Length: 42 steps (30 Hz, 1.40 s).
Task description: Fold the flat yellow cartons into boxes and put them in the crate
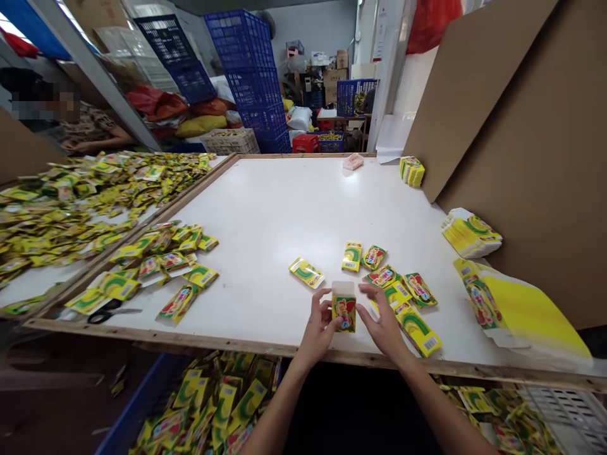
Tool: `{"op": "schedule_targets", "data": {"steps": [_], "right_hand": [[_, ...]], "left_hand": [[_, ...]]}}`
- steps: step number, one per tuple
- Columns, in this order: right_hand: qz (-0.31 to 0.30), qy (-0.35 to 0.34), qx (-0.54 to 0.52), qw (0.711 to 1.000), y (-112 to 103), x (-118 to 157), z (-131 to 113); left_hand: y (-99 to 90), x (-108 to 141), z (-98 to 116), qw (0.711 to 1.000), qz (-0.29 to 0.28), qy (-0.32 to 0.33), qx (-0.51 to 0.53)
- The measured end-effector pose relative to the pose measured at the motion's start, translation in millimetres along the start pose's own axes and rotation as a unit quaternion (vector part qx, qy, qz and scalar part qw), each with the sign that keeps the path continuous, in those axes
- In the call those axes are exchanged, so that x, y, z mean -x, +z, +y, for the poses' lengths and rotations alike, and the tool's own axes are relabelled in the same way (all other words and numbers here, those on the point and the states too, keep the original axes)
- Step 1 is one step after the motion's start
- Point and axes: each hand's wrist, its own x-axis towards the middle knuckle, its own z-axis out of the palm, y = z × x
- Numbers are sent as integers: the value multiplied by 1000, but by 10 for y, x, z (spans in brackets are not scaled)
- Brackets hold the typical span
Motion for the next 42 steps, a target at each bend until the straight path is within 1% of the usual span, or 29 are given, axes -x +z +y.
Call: {"op": "schedule_targets", "data": {"steps": [2, 4, 8, 10, 12, 14, 17, 19, 21, 23, 27, 30, 32, 34, 37, 40, 42], "right_hand": [[-31, 55, -90, 994, 30, 97, 105], [-50, 85, -146, 984, 80, 182, 168], [-18, 114, -207, 971, 169, 255, 208], [-30, 117, -193, 974, 185, 240, 207], [-60, 113, -164, 978, 188, 200, 197], [-78, 94, -138, 983, 194, 148, 183], [-64, 64, -124, 988, 232, 89, 167], [-38, 72, -130, 988, 267, 80, 166], [-16, 86, -141, 986, 290, 93, 169], [-18, 76, -135, 988, 284, 116, 169], [-41, 22, -91, 995, 231, 159, 143], [-29, 11, -77, 997, 223, 178, 106], [-17, 22, -67, 997, 233, 174, 82], [-9, 47, -50, 998, 238, 150, 62], [-7, 77, -38, 996, 223, 93, 42], [-23, 82, -51, 995, 200, 73, 47], [-31, 78, -64, 994, 193, 101, 64]], "left_hand": [[12, 53, -19, 999, -28, -18, -3], [2, 97, -7, 998, -47, -33, -18], [-53, 135, 26, 997, -51, -52, -32], [-88, 135, 23, 996, -56, -64, -41], [-117, 120, 8, 994, -60, -71, -50], [-129, 89, -7, 995, -44, -64, -57], [-106, 31, -18, 998, 20, -21, -58], [-78, 4, -17, 998, 60, 5, -23], [-58, -5, -11, 996, 81, 15, 24], [-55, 2, -4, 996, 82, 9, 37], [-68, 41, 10, 997, 68, -3, -33], [-47, 56, 11, 995, 87, -2, -54], [-19, 45, 11, 993, 105, -2, -52], [8, 20, 14, 992, 120, -1, -49], [28, -20, 15, 990, 133, -6, -54], [7, -21, -2, 990, 130, -15, -57], [-17, -2, -26, 992, 115, -18, -51]]}}
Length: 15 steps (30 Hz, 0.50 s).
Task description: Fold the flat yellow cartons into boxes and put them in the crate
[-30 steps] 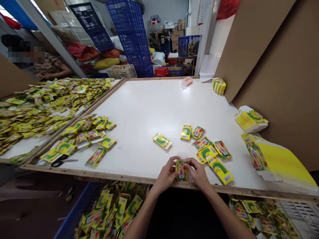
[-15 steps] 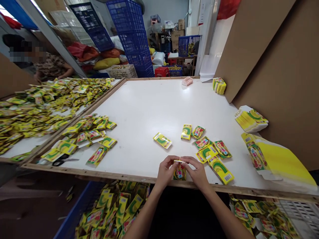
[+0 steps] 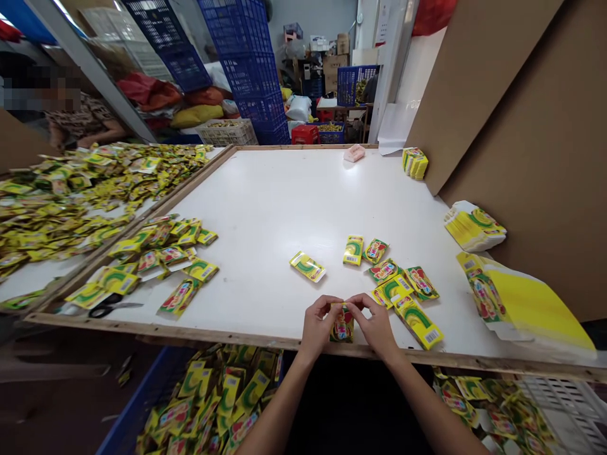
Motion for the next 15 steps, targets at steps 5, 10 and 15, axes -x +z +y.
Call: {"op": "schedule_targets", "data": {"steps": [5, 10, 15], "right_hand": [[6, -27, -12, 1000, -3, 106, 44], [1, -16, 9, 1000, -8, 36, 42], [-25, -28, 127, 991, 280, -406, 82]], "left_hand": [[-4, 21, -15, 999, -33, 10, -13], [-338, 185, 216, 993, 49, 40, -99], [-1334, 660, 587, 947, 126, 28, -293]]}}
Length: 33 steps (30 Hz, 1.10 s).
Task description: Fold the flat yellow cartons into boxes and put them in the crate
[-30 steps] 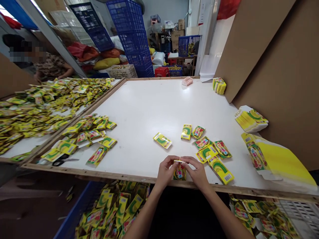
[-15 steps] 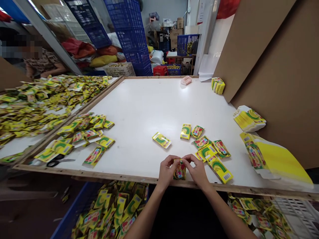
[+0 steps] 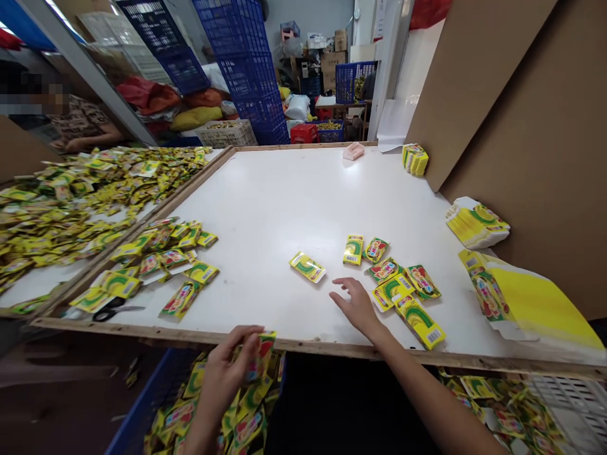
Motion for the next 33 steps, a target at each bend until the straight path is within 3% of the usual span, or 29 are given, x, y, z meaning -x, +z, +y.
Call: {"op": "schedule_targets", "data": {"steps": [3, 5, 9, 12, 14, 16, 21, 23, 28, 33], "right_hand": [[-34, -20, 81, 996, 324, -368, -57], [-54, -23, 118, 991, 501, -538, -103], [-77, -44, 128, 988, 534, -548, -161], [-91, -68, 103, 988, 277, -348, -199], [-110, -79, 25, 991, 57, -201, -235], [-109, -66, -36, 991, -135, -75, -256], [28, 22, -146, 989, -308, 184, -117], [23, 34, -182, 982, -252, 295, -36], [4, 67, -253, 965, -75, 475, 47], [-39, 56, -242, 968, -69, 416, 45]], "left_hand": [[-382, 102, -85, 995, -4, 11, -96], [-363, 127, -93, 993, 3, 25, -112], [138, 14, -83, 995, 7, 76, -70], [618, -169, -35, 991, 1, 131, -22], [900, -273, 28, 988, -12, 155, 13], [1140, -326, 103, 986, -51, 141, 75], [1516, -269, 243, 936, -159, 21, 312], [1555, -223, 262, 927, -168, -3, 335], [1463, -162, 228, 937, -130, -11, 323], [1335, -232, 142, 939, -189, -13, 288]]}}
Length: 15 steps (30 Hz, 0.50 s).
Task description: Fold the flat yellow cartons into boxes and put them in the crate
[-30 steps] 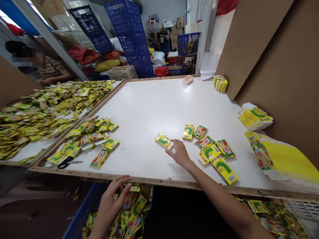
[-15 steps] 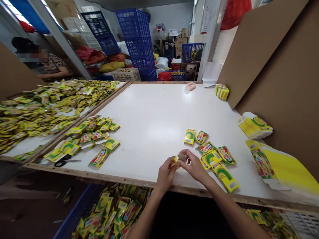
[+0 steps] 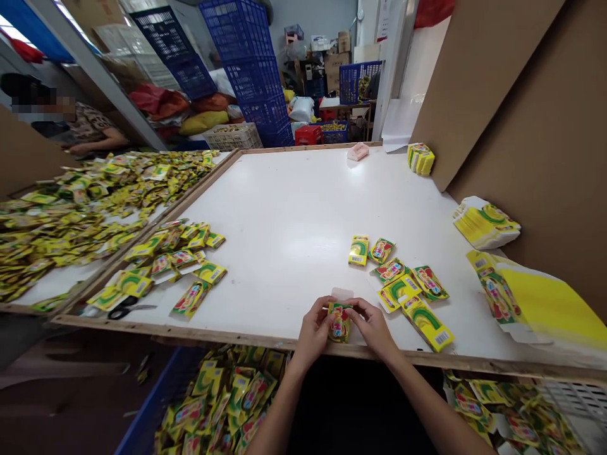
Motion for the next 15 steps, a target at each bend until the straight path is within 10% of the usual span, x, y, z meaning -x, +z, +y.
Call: {"op": "schedule_targets", "data": {"steps": [15], "right_hand": [[27, -92, 63, 993, 136, -29, -124]], "left_hand": [[-130, -61, 101, 997, 40, 54, -41]]}}
